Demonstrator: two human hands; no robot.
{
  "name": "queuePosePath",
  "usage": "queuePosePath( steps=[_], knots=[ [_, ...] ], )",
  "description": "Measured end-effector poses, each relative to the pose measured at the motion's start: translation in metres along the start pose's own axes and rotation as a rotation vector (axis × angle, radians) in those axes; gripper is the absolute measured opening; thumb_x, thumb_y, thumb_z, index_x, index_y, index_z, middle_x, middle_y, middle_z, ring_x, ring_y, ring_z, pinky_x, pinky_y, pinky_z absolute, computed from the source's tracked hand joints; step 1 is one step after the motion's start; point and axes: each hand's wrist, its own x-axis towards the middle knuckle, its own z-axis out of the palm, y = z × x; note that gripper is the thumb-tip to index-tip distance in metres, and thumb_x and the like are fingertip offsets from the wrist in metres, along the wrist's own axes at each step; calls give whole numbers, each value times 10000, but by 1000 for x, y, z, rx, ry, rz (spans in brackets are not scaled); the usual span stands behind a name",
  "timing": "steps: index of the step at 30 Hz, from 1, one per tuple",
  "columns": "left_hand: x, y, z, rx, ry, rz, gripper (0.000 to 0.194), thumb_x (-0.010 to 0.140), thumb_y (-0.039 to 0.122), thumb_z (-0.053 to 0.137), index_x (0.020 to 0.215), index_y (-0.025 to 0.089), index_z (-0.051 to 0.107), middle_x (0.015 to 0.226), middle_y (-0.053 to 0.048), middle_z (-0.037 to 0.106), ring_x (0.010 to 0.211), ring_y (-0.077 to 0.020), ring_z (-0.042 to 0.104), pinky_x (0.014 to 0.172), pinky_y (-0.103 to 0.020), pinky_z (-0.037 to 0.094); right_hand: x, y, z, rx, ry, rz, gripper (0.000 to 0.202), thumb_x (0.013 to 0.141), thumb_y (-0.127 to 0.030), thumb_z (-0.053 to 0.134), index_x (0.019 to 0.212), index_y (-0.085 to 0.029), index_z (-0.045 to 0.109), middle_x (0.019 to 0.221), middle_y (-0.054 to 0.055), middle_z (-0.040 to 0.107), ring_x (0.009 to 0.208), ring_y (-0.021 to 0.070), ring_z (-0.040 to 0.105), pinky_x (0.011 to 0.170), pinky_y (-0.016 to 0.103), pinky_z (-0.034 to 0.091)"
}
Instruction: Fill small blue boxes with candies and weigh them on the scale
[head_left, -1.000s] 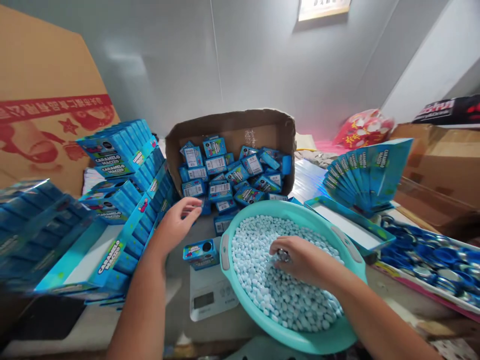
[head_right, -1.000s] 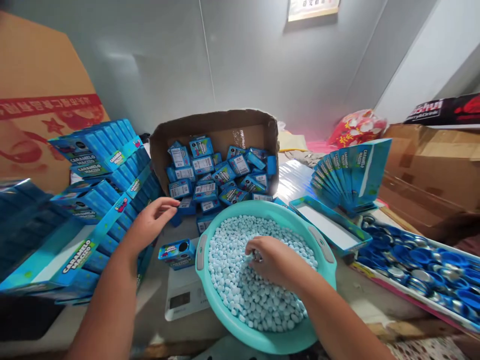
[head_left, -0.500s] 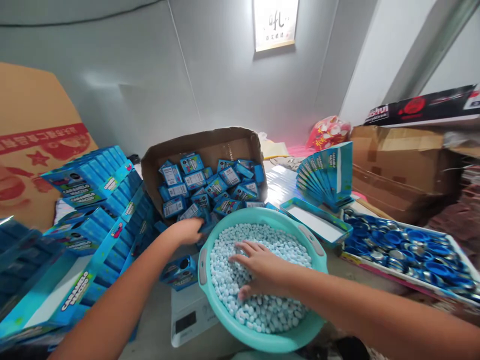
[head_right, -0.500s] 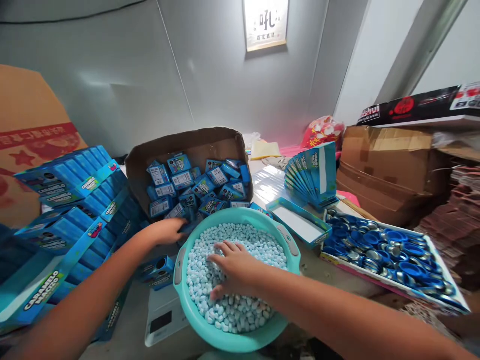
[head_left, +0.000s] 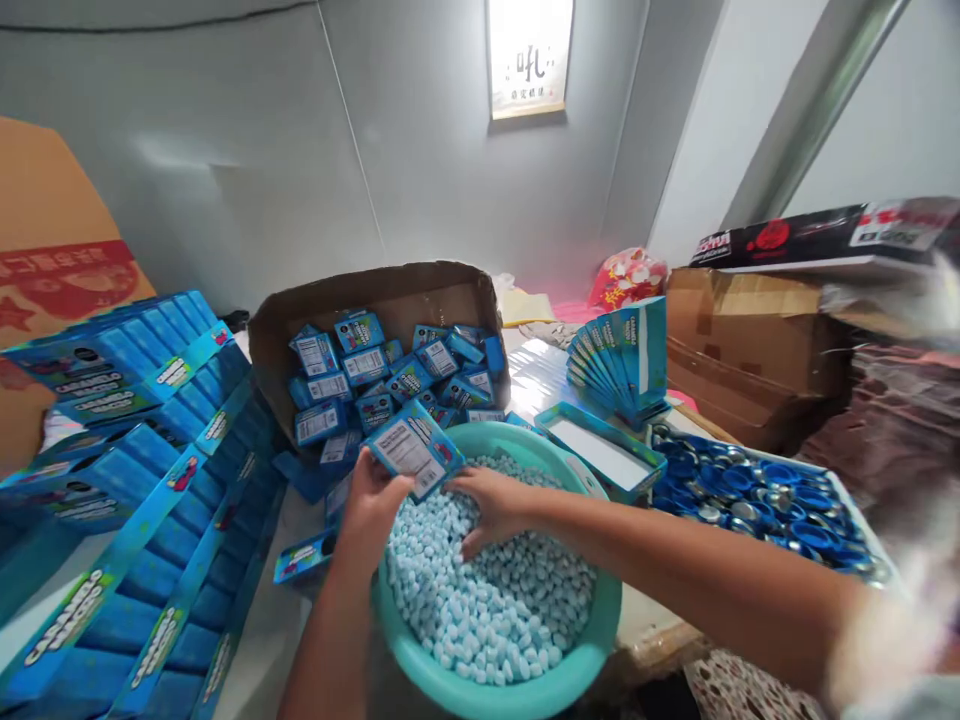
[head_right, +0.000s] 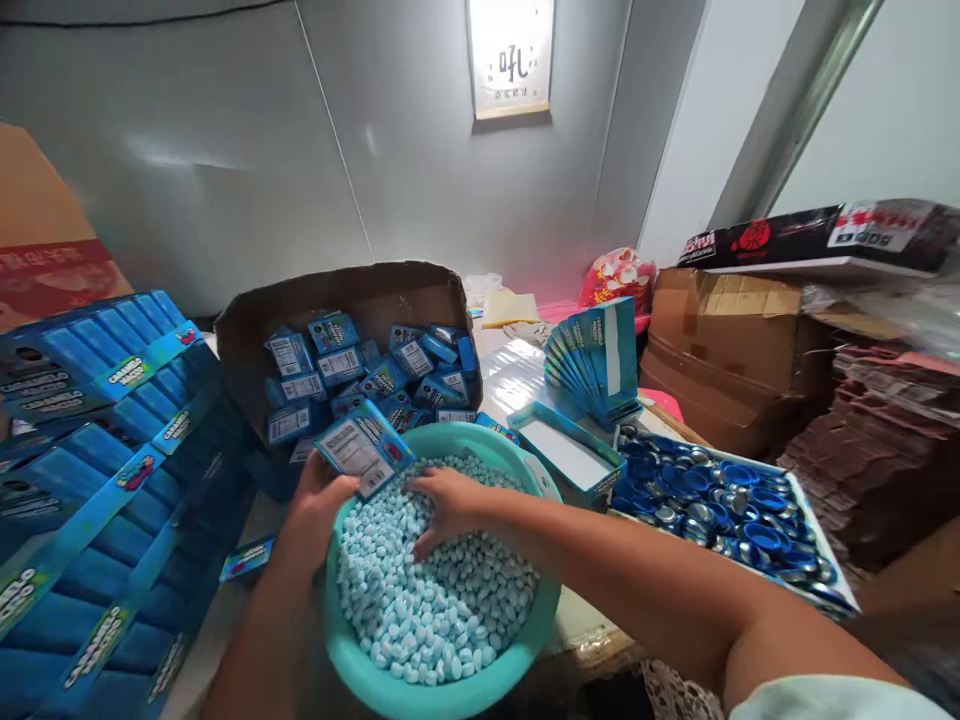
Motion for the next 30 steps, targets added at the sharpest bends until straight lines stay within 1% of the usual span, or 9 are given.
queuePosePath(
  steps=[2, 5, 9, 12, 17, 20, 23, 28, 30],
  knots=[
    [0, -11, 16, -81, -43, -22, 445, 647, 366, 670, 1052, 199, 589, 979, -57, 761, 941, -255, 732, 814, -366, 587, -5, -6, -3, 85, 2, -87, 949, 551, -539, 941, 1395, -241, 625, 1345, 105, 649, 1274, 334, 581, 1134, 413, 420],
    [1, -20, 19, -140, -96, -43, 436, 637, 342, 686, 1037, 181, 618, 960, -67, 769, 903, -263, 738, 797, -376, 592, -6, -12, -3, 138, 1, -146, 916, 559, -581, 922, 1385, -311, 630, 1389, 43, 642, 1338, 316, 551, 1156, 382, 404],
    [0, -28, 9, -114, -69, -28, 405, 713, 376, 719, 1056, 204, 590, 1026, -57, 742, 989, -260, 715, 863, -375, 569, 2, -15, 2, 76, -40, -56, 924, 531, -579, 929, 1374, -333, 639, 1401, 38, 645, 1321, 343, 571, 1141, 407, 426],
    [-1, -30, 5, -49, -60, -3, 412, 753, 412, 751, 1077, 218, 585, 985, -42, 714, 963, -249, 693, 868, -365, 546, 10, -14, 4, 18, -55, 13, 884, 546, -554, 924, 1356, -323, 657, 1339, 51, 685, 1262, 357, 615, 1081, 415, 476],
    [-12, -20, 9, 116, -22, 69, 461, 774, 485, 754, 1112, 234, 565, 1004, -40, 689, 902, -232, 677, 797, -336, 536, 12, -13, 1, -61, -74, 116, 737, 641, -445, 890, 1328, -275, 685, 1213, 72, 744, 1100, 326, 697, 902, 362, 536],
    [-20, -9, 15, 91, -18, 16, 446, 779, 484, 737, 1101, 235, 555, 1005, -35, 690, 886, -212, 675, 771, -313, 531, 6, -16, -4, -100, -83, 98, 622, 667, -383, 872, 1259, -266, 723, 1180, 68, 754, 1078, 302, 699, 871, 327, 517],
    [-21, -4, 20, -24, 16, -47, 483, 753, 426, 750, 1124, 242, 503, 939, 2, 666, 788, -175, 668, 701, -275, 524, -4, -21, -9, -136, -91, 99, 488, 701, -370, 840, 1160, -231, 754, 1040, 65, 771, 955, 271, 710, 785, 299, 494],
    [-14, -8, 19, -131, 17, -48, 616, 719, 356, 755, 1276, 270, 509, 1121, -21, 629, 893, -183, 683, 780, -293, 551, -27, -41, -19, -89, 24, 115, 283, 714, -284, 802, 992, -238, 771, 875, 22, 743, 803, 217, 670, 690, 277, 425],
    [-8, -6, 19, -109, 15, -51, 570, 707, 321, 745, 1222, 267, 508, 1104, -8, 622, 861, -165, 665, 770, -282, 541, -37, -49, -21, 12, 114, 167, 251, 707, -225, 787, 956, -242, 768, 845, 4, 725, 774, 191, 648, 687, 266, 416]
  ],
)
